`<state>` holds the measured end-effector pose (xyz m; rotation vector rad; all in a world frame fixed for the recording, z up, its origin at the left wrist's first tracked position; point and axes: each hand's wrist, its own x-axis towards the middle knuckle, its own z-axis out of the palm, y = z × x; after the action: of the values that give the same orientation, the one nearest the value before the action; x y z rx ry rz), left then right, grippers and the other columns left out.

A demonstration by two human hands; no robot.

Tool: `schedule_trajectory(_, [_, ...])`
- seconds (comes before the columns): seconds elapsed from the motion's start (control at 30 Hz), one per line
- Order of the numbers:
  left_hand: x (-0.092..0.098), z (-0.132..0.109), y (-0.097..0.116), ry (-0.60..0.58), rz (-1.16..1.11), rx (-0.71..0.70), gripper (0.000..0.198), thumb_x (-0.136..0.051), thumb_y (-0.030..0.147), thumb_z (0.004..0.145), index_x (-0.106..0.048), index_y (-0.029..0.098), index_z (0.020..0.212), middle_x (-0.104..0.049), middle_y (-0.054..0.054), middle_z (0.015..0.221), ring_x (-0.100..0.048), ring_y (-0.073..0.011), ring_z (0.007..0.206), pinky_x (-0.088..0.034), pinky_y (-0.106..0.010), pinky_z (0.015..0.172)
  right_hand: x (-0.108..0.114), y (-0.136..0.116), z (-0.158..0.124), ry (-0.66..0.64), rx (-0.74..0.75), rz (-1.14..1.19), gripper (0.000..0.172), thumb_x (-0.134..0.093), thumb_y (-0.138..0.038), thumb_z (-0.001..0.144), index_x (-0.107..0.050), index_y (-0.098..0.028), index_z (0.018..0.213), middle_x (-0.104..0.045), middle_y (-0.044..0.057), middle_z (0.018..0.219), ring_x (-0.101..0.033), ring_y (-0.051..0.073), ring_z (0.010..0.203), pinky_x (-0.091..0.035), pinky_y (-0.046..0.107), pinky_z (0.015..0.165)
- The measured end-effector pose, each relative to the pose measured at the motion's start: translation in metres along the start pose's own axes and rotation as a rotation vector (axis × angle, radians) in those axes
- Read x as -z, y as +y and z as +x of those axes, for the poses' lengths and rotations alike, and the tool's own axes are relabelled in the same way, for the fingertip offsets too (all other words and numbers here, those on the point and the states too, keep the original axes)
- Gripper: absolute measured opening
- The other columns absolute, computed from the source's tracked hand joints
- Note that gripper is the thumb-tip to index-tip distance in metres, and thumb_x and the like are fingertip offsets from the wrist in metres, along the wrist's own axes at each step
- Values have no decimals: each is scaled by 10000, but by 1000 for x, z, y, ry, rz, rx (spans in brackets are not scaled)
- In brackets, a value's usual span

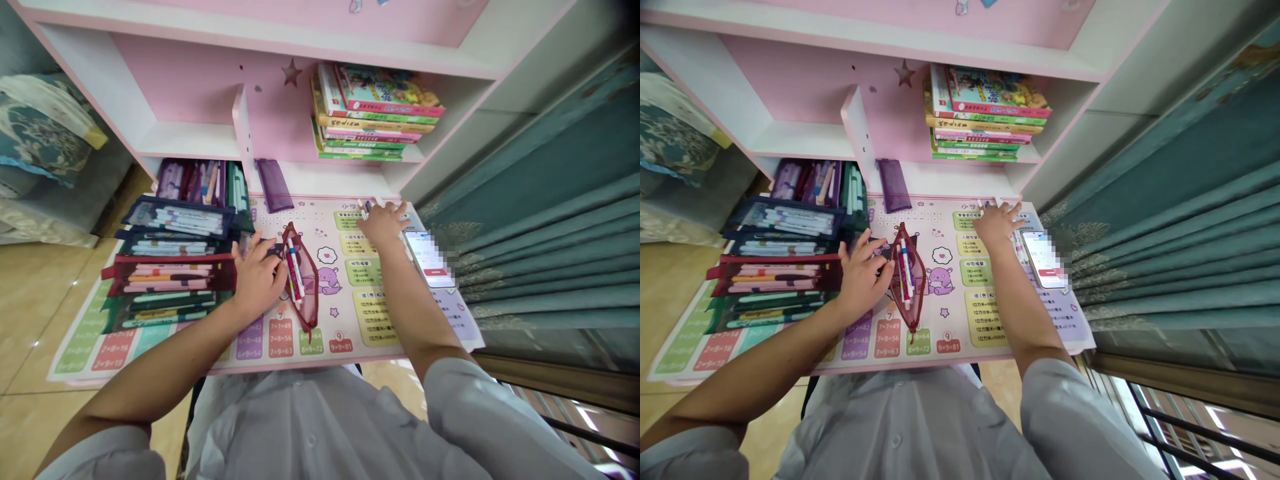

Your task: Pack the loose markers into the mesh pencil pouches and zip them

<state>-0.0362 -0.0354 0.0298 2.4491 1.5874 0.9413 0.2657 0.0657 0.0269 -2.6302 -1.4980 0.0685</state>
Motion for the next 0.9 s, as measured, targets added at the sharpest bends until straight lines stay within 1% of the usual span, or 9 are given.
schedule_trajectory(0.17, [0,0,0,-6,-12,9,311,-510,263,906,-640,199,631,-672,-73,1234,-438,-341,1372,-122,-673,1143,-6,4,7,-38,-22,-6,533,-587,-344,784,-578,-110,1264,-335,255,1513,-99,494,1446,-225,758,1010])
schedule_trajectory(0.37, [0,0,-1,-5,-1,3,297,-515,261,905,-638,203,642,-673,-74,1233,-433,-333,1377,-135,-670,1139,-5,1,3,-78,-11,-59,476,-537,-336,829,-613,-91,1231,-332,240,1527,-104,456,1465,-186,740,1065])
schedule_trajectory(0.43, [0,0,-1,-2,-3,2,294,-518,259,902,-642,204,642,-673,-72,1231,-437,-335,1374,-131,-667,1143,-5,-1,1,-76,2,-63,456,-534,-312,833,-622,-82,1217,-349,242,1517,-104,454,1467,-182,735,1071])
schedule_trajectory(0.53, [0,0,0,1,-12,5,300,-516,255,899,-640,202,631,-675,-76,1232,-437,-336,1374,-122,-666,1146,-1,-5,-4,-44,53,-29,437,-554,-325,823,-649,-89,1179,-383,221,1501,-122,442,1466,-199,715,1080])
schedule_trajectory(0.6, [0,0,0,-2,-14,7,309,-512,255,902,-630,201,622,-675,-78,1235,-432,-333,1379,-118,-666,1147,6,-11,-12,5,102,32,390,-564,-336,803,-690,-113,1097,-401,184,1501,-152,425,1462,-216,703,1082])
schedule_trajectory(0.7, [0,0,1,-1,-18,14,309,-515,257,899,-628,203,616,-674,-75,1241,-432,-331,1379,-106,-661,1154,19,-24,-31,61,191,197,265,-568,-311,760,-736,-147,881,-465,143,1464,-211,415,1445,-270,687,1066])
schedule_trajectory(0.8, [0,0,0,2,-17,14,298,-521,260,896,-632,207,625,-672,-75,1247,-431,-328,1380,-108,-656,1154,34,-35,-52,70,291,343,182,-574,-281,729,-717,-169,727,-537,132,1396,-285,395,1422,-316,644,1069])
schedule_trajectory(0.9, [-1,-1,-2,2,-8,8,291,-520,264,900,-633,206,639,-673,-79,1245,-425,-328,1385,-126,-665,1142,48,-43,-75,39,369,404,124,-596,-259,712,-672,-185,648,-554,106,1393,-323,359,1422,-309,588,1119])
